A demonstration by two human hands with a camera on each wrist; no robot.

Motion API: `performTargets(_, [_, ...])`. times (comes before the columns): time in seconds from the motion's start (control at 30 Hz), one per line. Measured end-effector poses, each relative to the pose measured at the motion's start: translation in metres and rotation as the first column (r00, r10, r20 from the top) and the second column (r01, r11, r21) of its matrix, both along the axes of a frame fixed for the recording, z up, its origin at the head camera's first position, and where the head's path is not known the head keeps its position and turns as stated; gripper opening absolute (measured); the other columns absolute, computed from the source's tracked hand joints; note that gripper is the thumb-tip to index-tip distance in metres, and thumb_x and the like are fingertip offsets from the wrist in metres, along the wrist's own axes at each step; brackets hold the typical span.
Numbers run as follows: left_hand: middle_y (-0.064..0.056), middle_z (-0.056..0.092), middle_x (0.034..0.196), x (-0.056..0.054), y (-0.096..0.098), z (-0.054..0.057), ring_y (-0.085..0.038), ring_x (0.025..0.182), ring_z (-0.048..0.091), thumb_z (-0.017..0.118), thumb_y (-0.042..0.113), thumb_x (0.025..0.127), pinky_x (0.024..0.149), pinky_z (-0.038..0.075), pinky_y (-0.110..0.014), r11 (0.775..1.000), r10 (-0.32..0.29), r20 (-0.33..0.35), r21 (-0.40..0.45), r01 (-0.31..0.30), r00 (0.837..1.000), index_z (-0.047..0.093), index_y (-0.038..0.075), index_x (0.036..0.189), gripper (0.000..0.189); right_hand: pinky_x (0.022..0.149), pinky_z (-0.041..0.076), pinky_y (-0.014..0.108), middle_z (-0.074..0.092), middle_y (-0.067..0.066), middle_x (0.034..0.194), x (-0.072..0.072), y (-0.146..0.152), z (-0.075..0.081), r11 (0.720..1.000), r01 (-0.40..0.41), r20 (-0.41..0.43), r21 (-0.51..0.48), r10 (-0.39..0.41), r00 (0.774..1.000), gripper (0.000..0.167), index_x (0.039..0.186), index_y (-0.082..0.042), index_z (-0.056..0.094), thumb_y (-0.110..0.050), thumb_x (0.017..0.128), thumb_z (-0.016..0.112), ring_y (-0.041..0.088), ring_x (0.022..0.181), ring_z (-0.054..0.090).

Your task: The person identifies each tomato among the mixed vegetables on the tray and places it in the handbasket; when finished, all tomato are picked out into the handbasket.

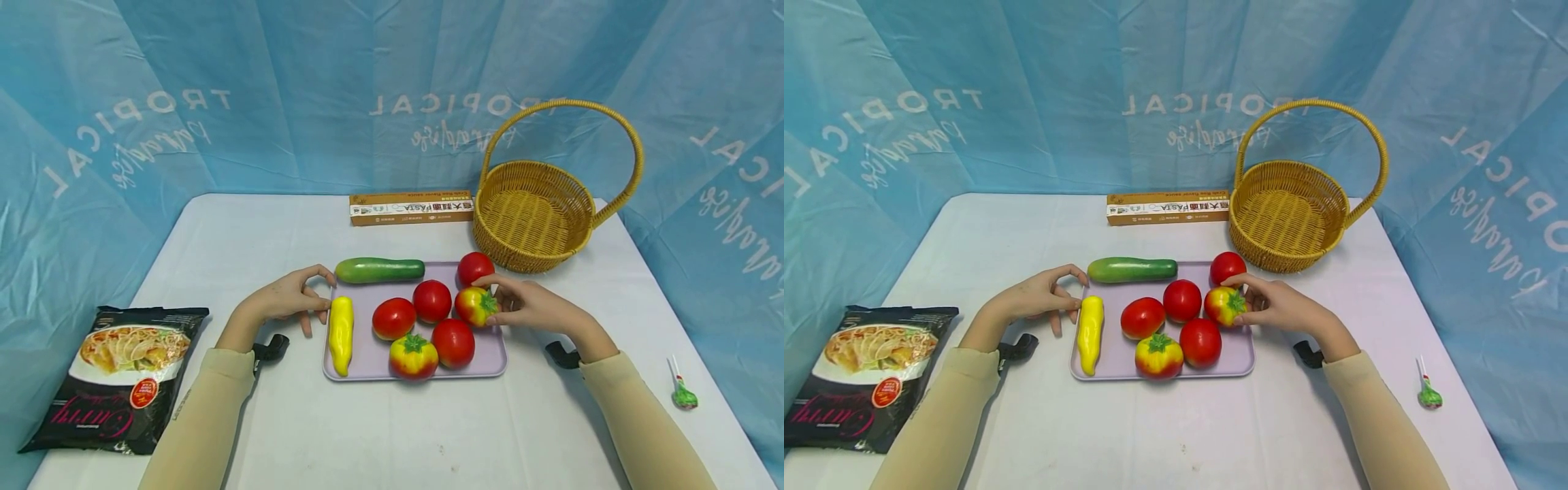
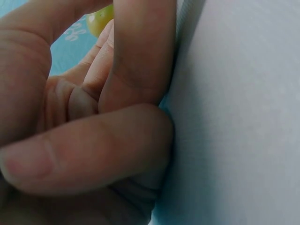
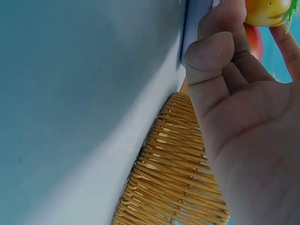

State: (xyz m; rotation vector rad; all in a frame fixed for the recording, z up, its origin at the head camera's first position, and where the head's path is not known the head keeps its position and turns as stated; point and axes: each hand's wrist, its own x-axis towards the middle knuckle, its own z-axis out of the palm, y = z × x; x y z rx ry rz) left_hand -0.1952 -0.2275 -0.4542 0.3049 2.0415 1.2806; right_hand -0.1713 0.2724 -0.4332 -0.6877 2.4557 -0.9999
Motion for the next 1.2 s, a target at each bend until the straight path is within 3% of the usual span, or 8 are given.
performTargets(0.33, [-0.014,0.077,0.084,0.001,0.0,0.003,-0.031,0.054,0.072,0.067,0.015,0.102,0.068,0.062,-0.034,1.0,-0.009,-0.018,-0.018,0.009,1.0,0.042,0.01,0.143,0.048,0.077,0.058,0.029,0.066,-0.001,0.099,0.001,0.005,0.005,0.999,0.001,-0.014,-0.044,-0.001,1.0,0.066,0.146,-0.033,0.055,-0.031,0.088,0.088,0.021,0.089,0.065])
performTargets(0.53, [-0.014,0.077,0.083,0.001,0.0,0.002,-0.032,0.054,0.072,0.066,0.014,0.102,0.066,0.062,-0.035,1.0,-0.003,-0.009,-0.014,0.003,1.0,0.043,0.012,0.142,0.046,0.078,0.057,0.029,0.067,0.001,0.098,0.004,0.005,0.014,0.999,0.016,-0.019,-0.046,-0.017,1.0,0.064,0.147,-0.031,0.053,-0.03,0.092,0.084,0.023,0.09,0.064])
performTargets(0.77, [-0.016,0.076,0.083,0.0,0.0,0.002,-0.031,0.054,0.072,0.067,0.015,0.103,0.065,0.063,-0.036,1.0,-0.011,-0.01,-0.004,0.011,1.0,0.042,0.009,0.143,0.048,0.083,0.058,0.03,0.071,0.002,0.113,0.01,0.006,0.028,0.995,0.051,-0.034,-0.087,-0.055,0.998,0.063,0.148,-0.029,0.052,-0.027,0.093,0.083,0.023,0.096,0.066])
performTargets(1.0, [-0.014,0.077,0.085,0.0,-0.001,0.001,-0.032,0.055,0.073,0.068,0.017,0.102,0.076,0.064,-0.037,1.0,-0.018,-0.02,-0.02,0.017,1.0,0.042,0.009,0.144,0.05,0.087,0.06,0.028,0.07,0.009,0.13,0.011,0.011,0.04,0.982,0.086,-0.042,-0.167,-0.094,0.995,0.063,0.15,-0.024,0.05,-0.021,0.095,0.08,0.018,0.106,0.069])
performTargets(1.2, [-0.013,0.078,0.085,-0.001,0.0,-0.001,-0.034,0.056,0.074,0.068,0.019,0.102,0.082,0.062,-0.036,0.999,-0.012,-0.024,-0.042,0.011,1.0,0.043,0.013,0.143,0.049,0.093,0.06,0.023,0.068,0.018,0.134,0.005,0.014,0.056,0.958,0.136,-0.026,-0.254,-0.147,0.989,0.062,0.154,-0.019,0.044,-0.014,0.1,0.074,0.014,0.111,0.071])
